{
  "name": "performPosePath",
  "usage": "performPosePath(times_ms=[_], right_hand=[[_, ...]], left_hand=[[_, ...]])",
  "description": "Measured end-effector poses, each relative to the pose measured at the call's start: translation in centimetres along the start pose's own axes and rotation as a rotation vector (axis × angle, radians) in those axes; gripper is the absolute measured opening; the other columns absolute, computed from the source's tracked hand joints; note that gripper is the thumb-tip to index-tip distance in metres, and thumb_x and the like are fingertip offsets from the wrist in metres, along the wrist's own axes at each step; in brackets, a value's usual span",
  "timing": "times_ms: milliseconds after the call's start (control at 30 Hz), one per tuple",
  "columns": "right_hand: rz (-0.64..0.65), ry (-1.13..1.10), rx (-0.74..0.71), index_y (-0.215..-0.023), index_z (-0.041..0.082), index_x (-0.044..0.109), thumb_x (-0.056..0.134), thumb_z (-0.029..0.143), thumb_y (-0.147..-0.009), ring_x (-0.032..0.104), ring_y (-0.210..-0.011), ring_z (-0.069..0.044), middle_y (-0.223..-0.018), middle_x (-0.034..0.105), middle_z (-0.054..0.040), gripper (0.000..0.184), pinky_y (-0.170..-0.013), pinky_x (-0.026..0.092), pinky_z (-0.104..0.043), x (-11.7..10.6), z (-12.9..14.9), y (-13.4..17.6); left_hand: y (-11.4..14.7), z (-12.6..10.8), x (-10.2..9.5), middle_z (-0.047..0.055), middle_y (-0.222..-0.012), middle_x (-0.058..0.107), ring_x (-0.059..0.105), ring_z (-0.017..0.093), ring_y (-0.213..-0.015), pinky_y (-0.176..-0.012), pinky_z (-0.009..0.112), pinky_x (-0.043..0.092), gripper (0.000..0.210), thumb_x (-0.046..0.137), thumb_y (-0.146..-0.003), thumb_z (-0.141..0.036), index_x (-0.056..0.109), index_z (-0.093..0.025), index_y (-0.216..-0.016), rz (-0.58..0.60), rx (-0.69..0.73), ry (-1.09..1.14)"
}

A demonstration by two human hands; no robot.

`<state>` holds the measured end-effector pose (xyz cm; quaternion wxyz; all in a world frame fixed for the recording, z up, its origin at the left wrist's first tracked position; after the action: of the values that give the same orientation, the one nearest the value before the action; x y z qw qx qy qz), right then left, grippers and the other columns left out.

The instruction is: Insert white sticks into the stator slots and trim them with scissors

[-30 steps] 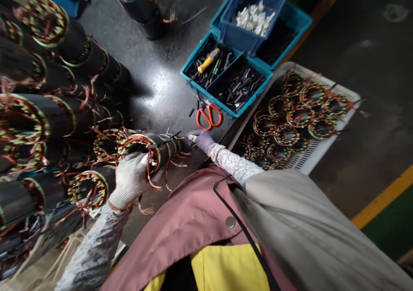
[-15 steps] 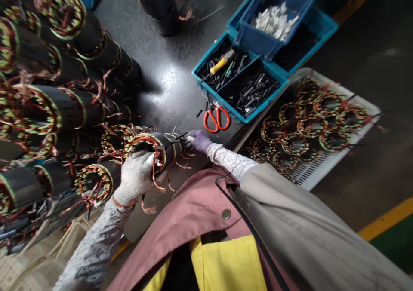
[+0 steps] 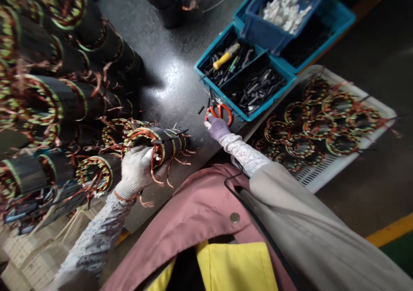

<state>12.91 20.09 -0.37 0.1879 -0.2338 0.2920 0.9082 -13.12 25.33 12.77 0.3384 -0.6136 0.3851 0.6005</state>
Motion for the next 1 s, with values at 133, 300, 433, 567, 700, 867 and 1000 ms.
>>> performPosePath(times_ms=[133, 300, 433, 567, 700, 867, 1000], right_hand=[[-0.225, 0.378, -0.309, -0.124, 0.012, 0.058, 0.053, 0.031, -0.088, 0.056, -0.114, -0.031, -0.127, 0.057, -0.0209, 0.041, -0.094, 0.046, -0.044, -2.8, 3.3, 3.5], [-0.164, 0.585, -0.937, -0.110, 0.025, 0.069, 0.043, 0.037, -0.093, 0.062, -0.098, -0.020, -0.108, 0.067, -0.0090, 0.032, -0.086, 0.049, -0.031, -3.7, 7.8, 11.6], [-0.119, 0.760, -1.174, -0.123, 0.033, 0.061, 0.051, 0.030, -0.091, 0.050, -0.121, -0.024, -0.129, 0.059, -0.0062, 0.034, -0.102, 0.038, -0.041, -1.7, 11.9, 13.4], [0.099, 0.909, -1.256, -0.120, 0.020, 0.063, 0.069, 0.036, -0.077, 0.042, -0.126, -0.035, -0.131, 0.056, -0.0128, 0.046, -0.103, 0.032, -0.054, 0.0, 15.6, 12.2], [0.225, 0.628, -1.046, -0.078, 0.015, 0.072, 0.073, 0.022, -0.069, 0.055, -0.109, -0.031, -0.095, 0.071, -0.0100, 0.012, -0.099, 0.037, -0.049, 0.6, 17.1, 11.2], [0.125, 0.177, -0.716, -0.073, 0.016, 0.071, 0.051, 0.044, -0.087, 0.063, -0.070, -0.018, -0.072, 0.071, -0.0053, 0.037, -0.067, 0.051, -0.030, -0.8, 17.0, 9.3], [0.156, -0.104, -0.647, -0.066, 0.018, 0.069, 0.063, 0.055, -0.075, 0.063, -0.068, -0.017, -0.067, 0.070, -0.0029, 0.038, -0.069, 0.051, -0.029, -1.3, 16.4, 8.7]], left_hand=[[1.6, -0.8, -2.0, 0.013, -0.110, 0.068, 0.063, 0.026, -0.101, -0.096, 0.042, 0.044, 0.049, 0.056, -0.080, -0.036, 0.054, -0.013, -0.123, -0.107, -0.063, 0.124], [3.1, -1.4, -3.3, 0.010, -0.117, 0.066, 0.062, 0.023, -0.105, -0.090, 0.037, 0.050, 0.058, 0.058, -0.082, -0.038, 0.045, -0.019, -0.134, -0.136, -0.327, 0.410], [2.7, -1.1, -2.1, 0.013, -0.126, 0.061, 0.058, 0.028, -0.114, -0.097, 0.042, 0.047, 0.068, 0.059, -0.078, -0.033, 0.040, -0.015, -0.140, -0.112, -0.303, 0.613], [3.0, -0.5, -1.4, 0.011, -0.129, 0.060, 0.057, 0.025, -0.117, -0.102, 0.042, 0.045, 0.055, 0.053, -0.083, -0.035, 0.047, -0.015, -0.134, -0.309, -0.380, 1.189], [4.1, 0.0, -1.2, 0.009, -0.110, 0.070, 0.065, 0.022, -0.101, -0.097, 0.042, 0.048, 0.051, 0.048, -0.087, -0.034, 0.046, -0.016, -0.134, -0.516, -0.539, 1.355], [3.2, -1.8, -2.0, 0.012, -0.131, 0.057, 0.056, 0.029, -0.116, -0.100, 0.044, 0.043, 0.056, 0.063, -0.079, -0.039, 0.051, -0.019, -0.130, -0.316, -0.290, 0.512], [0.1, -3.5, -2.8, 0.018, -0.111, 0.064, 0.064, 0.030, -0.095, -0.081, 0.043, 0.048, 0.045, 0.061, -0.082, -0.040, 0.057, -0.013, -0.118, -0.105, -0.289, 0.149]])
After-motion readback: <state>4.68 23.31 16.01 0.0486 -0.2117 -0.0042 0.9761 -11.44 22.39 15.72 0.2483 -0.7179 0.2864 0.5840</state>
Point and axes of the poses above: each hand's wrist, its own y-axis away from the middle knuckle, its own x-axis out of the palm, z = x × y, the point moved 1 cm from there along -y, towards the middle knuckle
